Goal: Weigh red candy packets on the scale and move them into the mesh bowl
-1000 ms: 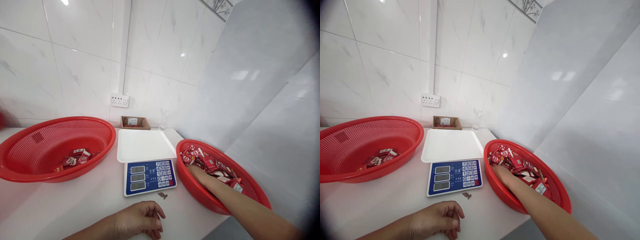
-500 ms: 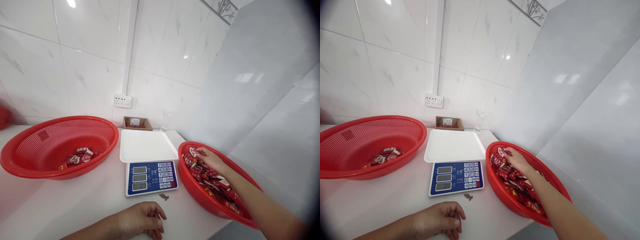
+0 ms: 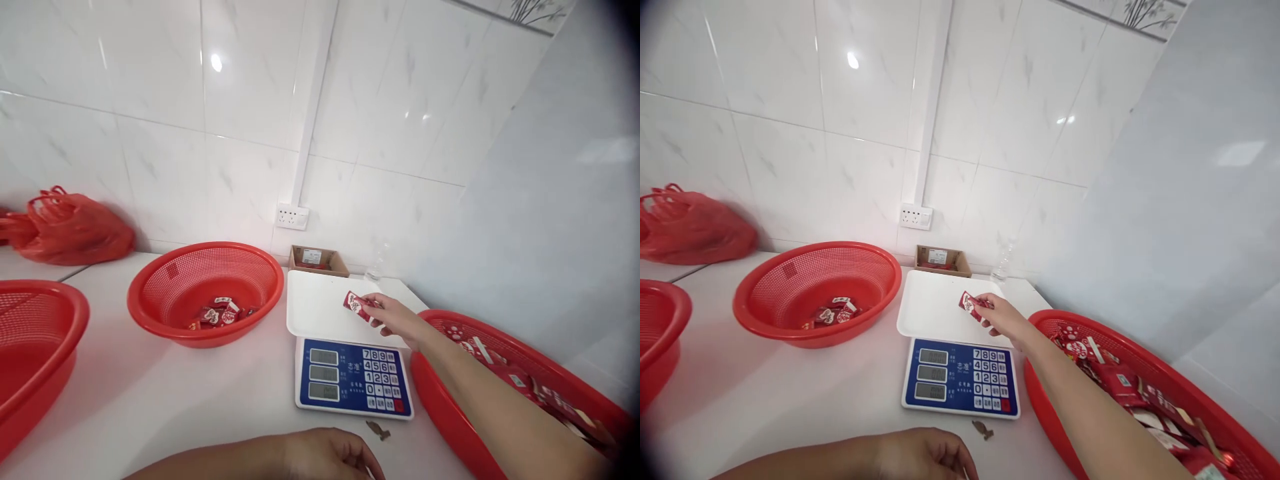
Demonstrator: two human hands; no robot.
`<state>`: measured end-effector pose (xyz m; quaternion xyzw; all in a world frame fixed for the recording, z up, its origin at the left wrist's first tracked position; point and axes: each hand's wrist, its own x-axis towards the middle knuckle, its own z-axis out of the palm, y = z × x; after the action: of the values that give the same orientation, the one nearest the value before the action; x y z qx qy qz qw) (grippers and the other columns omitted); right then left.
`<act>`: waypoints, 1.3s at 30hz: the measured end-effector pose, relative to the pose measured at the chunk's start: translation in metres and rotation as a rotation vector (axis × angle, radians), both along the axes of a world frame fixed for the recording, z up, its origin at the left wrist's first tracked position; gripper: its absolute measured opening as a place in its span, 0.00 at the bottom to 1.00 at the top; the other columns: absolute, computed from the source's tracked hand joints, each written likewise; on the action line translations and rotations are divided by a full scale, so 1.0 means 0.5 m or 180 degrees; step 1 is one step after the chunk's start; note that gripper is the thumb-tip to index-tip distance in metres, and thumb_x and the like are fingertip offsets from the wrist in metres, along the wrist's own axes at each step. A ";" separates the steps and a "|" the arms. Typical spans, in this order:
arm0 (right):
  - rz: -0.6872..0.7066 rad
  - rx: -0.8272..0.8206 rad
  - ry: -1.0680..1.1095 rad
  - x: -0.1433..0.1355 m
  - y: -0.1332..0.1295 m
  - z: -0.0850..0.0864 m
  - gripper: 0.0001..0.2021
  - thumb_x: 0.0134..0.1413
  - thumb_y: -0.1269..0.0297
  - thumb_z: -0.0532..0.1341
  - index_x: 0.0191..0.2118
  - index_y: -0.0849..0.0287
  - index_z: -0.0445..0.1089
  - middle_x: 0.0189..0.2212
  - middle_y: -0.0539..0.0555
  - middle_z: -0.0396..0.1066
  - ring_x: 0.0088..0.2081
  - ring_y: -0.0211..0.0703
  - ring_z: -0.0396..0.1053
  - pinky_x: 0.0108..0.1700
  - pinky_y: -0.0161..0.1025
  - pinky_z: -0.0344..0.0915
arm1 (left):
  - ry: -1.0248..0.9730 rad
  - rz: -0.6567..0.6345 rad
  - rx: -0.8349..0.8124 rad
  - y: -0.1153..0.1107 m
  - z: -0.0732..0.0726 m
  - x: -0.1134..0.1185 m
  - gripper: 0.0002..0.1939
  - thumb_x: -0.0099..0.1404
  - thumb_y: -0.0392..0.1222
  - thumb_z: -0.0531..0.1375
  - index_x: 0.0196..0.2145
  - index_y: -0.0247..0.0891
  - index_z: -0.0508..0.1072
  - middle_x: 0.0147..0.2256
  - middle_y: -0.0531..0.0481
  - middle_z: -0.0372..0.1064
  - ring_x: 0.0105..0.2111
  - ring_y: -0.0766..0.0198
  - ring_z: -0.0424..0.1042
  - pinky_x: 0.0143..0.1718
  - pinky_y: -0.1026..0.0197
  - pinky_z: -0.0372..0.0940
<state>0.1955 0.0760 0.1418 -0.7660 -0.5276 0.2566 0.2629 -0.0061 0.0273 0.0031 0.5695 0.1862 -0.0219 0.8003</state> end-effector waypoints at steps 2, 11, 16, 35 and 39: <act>0.0035 -0.0068 -0.0996 -0.008 0.022 -0.014 0.12 0.56 0.60 0.53 0.44 0.56 0.65 0.39 0.55 0.71 0.37 0.43 0.68 0.35 0.37 0.62 | 0.0009 -0.0121 0.0089 0.004 -0.008 0.006 0.37 0.29 0.64 0.67 0.35 0.37 0.74 0.24 0.56 0.65 0.22 0.75 0.62 0.26 0.68 0.54; 0.0082 -0.0057 -0.1874 -0.027 0.033 -0.028 0.14 0.56 0.67 0.51 0.47 0.55 0.66 0.47 0.59 0.66 0.44 0.53 0.66 0.36 0.42 0.59 | 0.0052 -0.0197 0.0073 0.005 -0.016 0.015 0.40 0.24 0.66 0.66 0.34 0.38 0.74 0.24 0.58 0.65 0.22 0.76 0.61 0.27 0.68 0.54; 0.0351 -0.0168 -0.1301 -0.054 0.040 -0.014 0.14 0.55 0.65 0.53 0.47 0.54 0.67 0.45 0.55 0.70 0.40 0.43 0.69 0.35 0.36 0.62 | 0.0064 -0.0249 0.0055 0.005 -0.009 0.012 0.40 0.22 0.66 0.66 0.33 0.37 0.74 0.23 0.58 0.65 0.22 0.76 0.61 0.26 0.69 0.53; 0.0269 -0.0260 -0.2026 -0.007 0.029 -0.039 0.19 0.58 0.64 0.49 0.51 0.64 0.67 0.54 0.65 0.64 0.54 0.55 0.61 0.51 0.46 0.58 | 0.0077 -0.0182 0.0176 0.004 -0.008 0.009 0.40 0.24 0.67 0.65 0.34 0.38 0.74 0.24 0.58 0.65 0.23 0.77 0.61 0.28 0.69 0.54; 0.0183 -0.0349 -0.2057 -0.007 0.031 -0.042 0.18 0.59 0.61 0.48 0.44 0.63 0.71 0.47 0.66 0.69 0.49 0.57 0.66 0.44 0.46 0.60 | 0.0100 -0.0231 0.0109 0.005 -0.005 0.013 0.41 0.21 0.66 0.65 0.32 0.38 0.73 0.22 0.59 0.64 0.21 0.77 0.60 0.26 0.69 0.53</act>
<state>0.1917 0.0914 0.1210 -0.8056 -0.5905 0.0356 0.0329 0.0005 0.0295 0.0005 0.5891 0.1782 -0.0567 0.7861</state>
